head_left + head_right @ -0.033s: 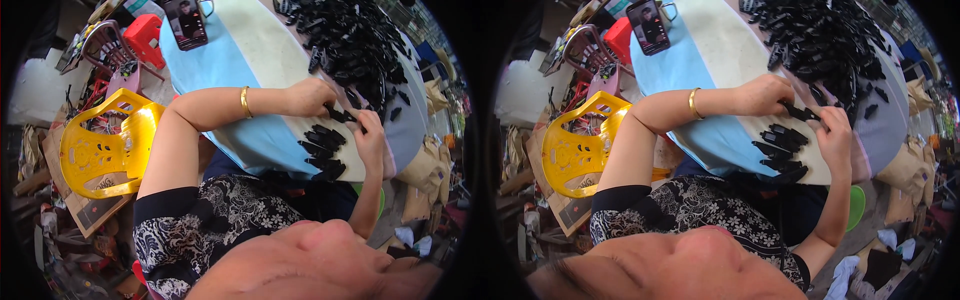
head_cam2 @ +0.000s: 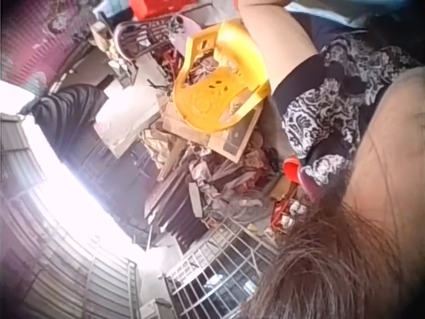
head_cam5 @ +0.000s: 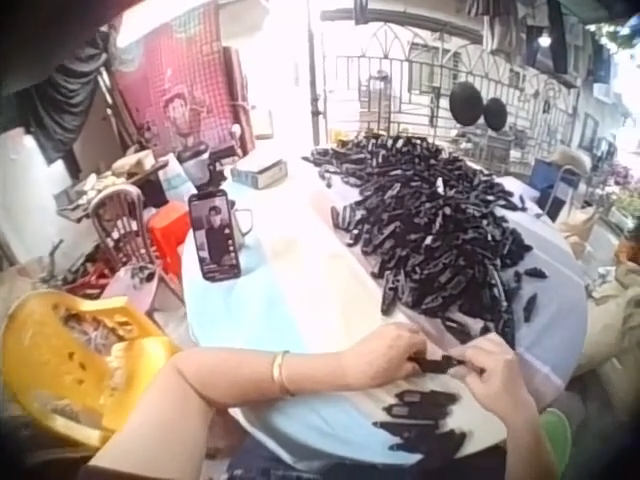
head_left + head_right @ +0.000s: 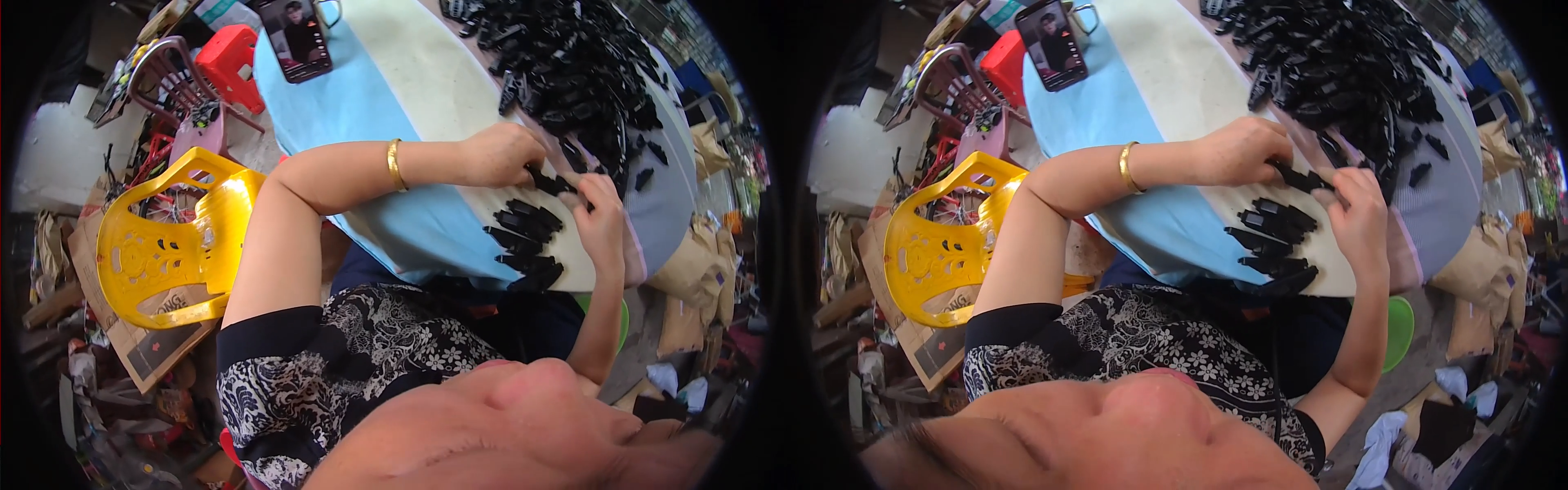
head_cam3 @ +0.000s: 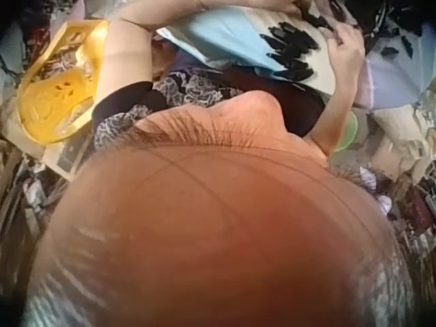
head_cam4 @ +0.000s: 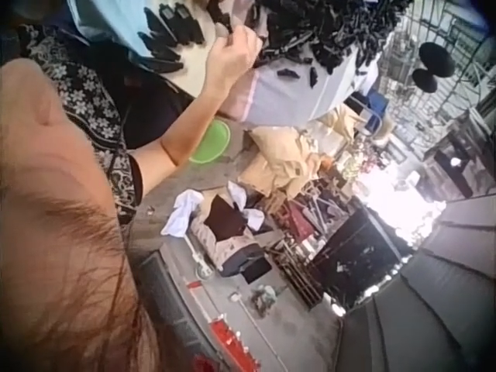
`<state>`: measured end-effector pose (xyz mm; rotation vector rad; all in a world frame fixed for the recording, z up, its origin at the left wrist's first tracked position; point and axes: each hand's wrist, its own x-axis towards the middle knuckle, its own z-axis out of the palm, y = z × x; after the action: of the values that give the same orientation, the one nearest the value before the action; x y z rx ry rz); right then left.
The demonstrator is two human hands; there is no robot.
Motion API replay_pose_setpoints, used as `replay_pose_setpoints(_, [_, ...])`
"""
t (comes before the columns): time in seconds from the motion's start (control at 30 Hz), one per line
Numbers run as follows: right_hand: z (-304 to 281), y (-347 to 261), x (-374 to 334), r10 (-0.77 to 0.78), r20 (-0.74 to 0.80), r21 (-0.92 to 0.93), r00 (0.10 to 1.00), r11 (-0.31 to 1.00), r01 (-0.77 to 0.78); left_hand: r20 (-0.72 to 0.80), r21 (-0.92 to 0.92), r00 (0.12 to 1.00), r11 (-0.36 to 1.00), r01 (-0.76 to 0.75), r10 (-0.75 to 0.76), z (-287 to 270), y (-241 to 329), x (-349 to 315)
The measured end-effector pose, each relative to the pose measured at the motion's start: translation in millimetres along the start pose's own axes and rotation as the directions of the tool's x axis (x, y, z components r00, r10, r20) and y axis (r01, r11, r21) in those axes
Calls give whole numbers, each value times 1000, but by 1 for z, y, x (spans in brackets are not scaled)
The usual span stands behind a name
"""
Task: Assembling small black plastic components by hand on a table.
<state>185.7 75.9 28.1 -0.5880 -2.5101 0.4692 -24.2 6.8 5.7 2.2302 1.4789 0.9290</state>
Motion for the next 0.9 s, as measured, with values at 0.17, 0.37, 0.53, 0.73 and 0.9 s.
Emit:
replay_pose_setpoints(0.17, [-5, -6, 6, 10, 32, -86, 999, 996, -7, -37, 39, 999, 999, 39, -37, -2, 0, -3])
replay_pose_setpoints(0.37, [11, 1, 10, -50, 29, 46, 998, 998, 49, 21, 6, 998, 998, 56, -56, 5, -1, 6])
replay_pose_setpoints(0.53, [12, 2, 4, -115, -32, -4, 993, 993, 115, 59, 13, 998, 1000, 17, -18, 0, 0, 3])
replay_pose_setpoints(0.73, [-4, 25, 12, -2, -174, -328, 985, 943, -56, 353, -121, 934, 987, 101, -52, -17, 11, 9])
replay_pose_setpoints(0.9, [14, 32, 14, -74, -115, -263, 991, 964, 41, -63, 49, 997, 998, -47, 50, 4, -4, 13])
